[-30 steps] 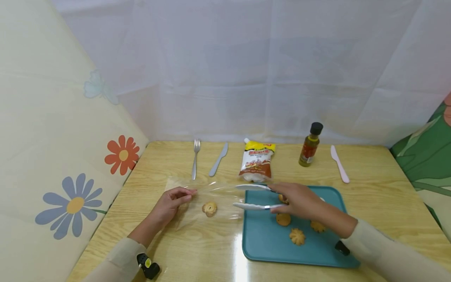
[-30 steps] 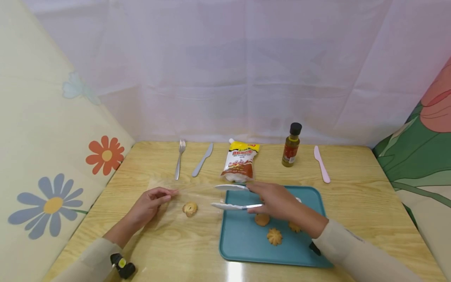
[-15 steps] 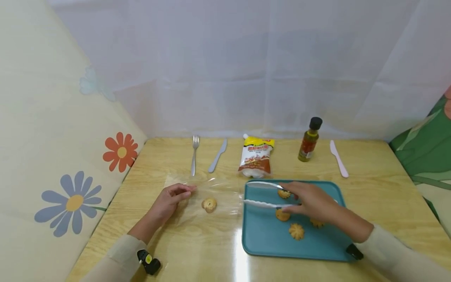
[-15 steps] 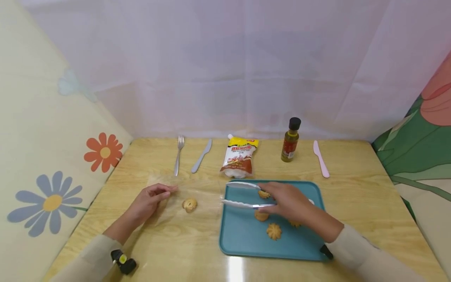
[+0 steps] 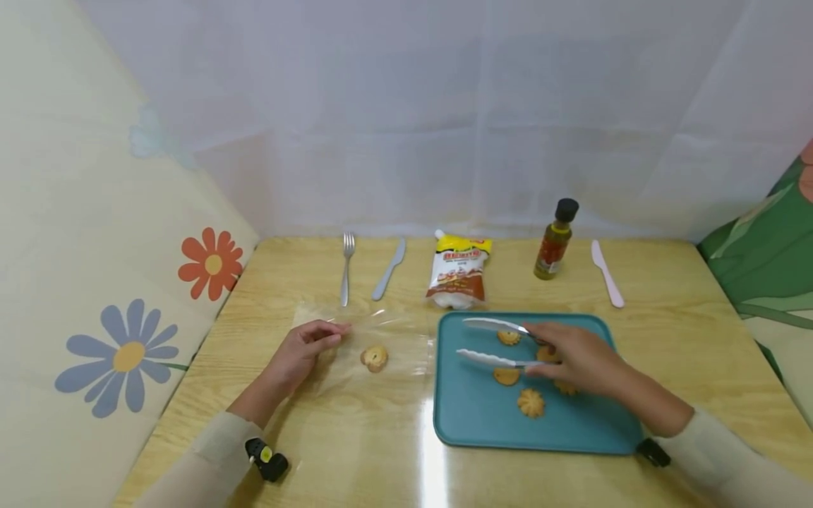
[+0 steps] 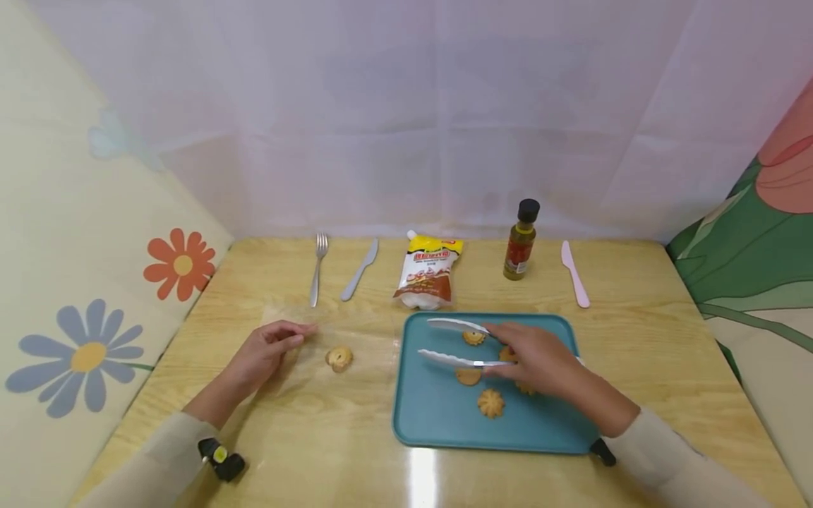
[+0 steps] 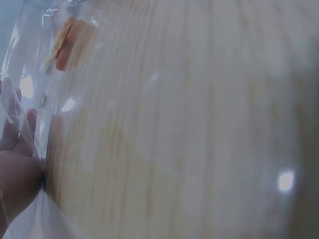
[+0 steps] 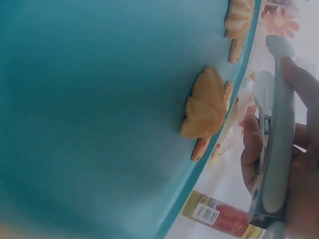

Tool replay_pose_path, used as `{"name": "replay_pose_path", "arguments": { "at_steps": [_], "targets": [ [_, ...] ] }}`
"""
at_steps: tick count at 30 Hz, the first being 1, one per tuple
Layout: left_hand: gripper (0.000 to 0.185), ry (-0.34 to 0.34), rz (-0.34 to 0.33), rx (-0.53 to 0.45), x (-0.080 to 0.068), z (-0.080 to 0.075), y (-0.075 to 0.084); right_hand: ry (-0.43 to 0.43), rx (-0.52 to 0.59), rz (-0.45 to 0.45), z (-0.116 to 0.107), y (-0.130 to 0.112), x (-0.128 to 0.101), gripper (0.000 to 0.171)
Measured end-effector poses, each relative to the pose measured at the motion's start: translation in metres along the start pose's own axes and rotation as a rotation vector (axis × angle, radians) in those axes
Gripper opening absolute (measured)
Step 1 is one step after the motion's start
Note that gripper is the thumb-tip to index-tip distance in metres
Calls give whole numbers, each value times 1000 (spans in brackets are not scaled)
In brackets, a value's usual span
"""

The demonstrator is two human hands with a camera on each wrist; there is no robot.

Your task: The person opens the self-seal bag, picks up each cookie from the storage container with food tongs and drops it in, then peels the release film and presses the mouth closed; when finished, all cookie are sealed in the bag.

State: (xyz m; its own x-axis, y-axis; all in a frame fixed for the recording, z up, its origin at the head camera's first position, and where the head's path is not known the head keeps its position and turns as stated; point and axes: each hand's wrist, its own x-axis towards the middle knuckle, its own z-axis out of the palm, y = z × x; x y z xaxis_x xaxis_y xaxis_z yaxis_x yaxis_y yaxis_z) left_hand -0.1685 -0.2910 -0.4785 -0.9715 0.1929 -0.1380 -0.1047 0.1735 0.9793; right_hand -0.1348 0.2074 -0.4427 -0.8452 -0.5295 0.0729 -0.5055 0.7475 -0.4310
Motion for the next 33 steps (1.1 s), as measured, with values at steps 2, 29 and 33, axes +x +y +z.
{"name": "replay_pose_path", "arguments": {
  "at_steps": [2,29,33],
  "targets": [
    [26,0,9,-2,1,-1,1,-2,-2,22,-2,2,-2,74],
    [25,-3,14,-28,1,-1,-3,28,-75,88,-21,27,-22,75],
    [23,-3,6,-24,1,-1,-3,19,-75,97,-23,28,-22,76]
  ]
}}
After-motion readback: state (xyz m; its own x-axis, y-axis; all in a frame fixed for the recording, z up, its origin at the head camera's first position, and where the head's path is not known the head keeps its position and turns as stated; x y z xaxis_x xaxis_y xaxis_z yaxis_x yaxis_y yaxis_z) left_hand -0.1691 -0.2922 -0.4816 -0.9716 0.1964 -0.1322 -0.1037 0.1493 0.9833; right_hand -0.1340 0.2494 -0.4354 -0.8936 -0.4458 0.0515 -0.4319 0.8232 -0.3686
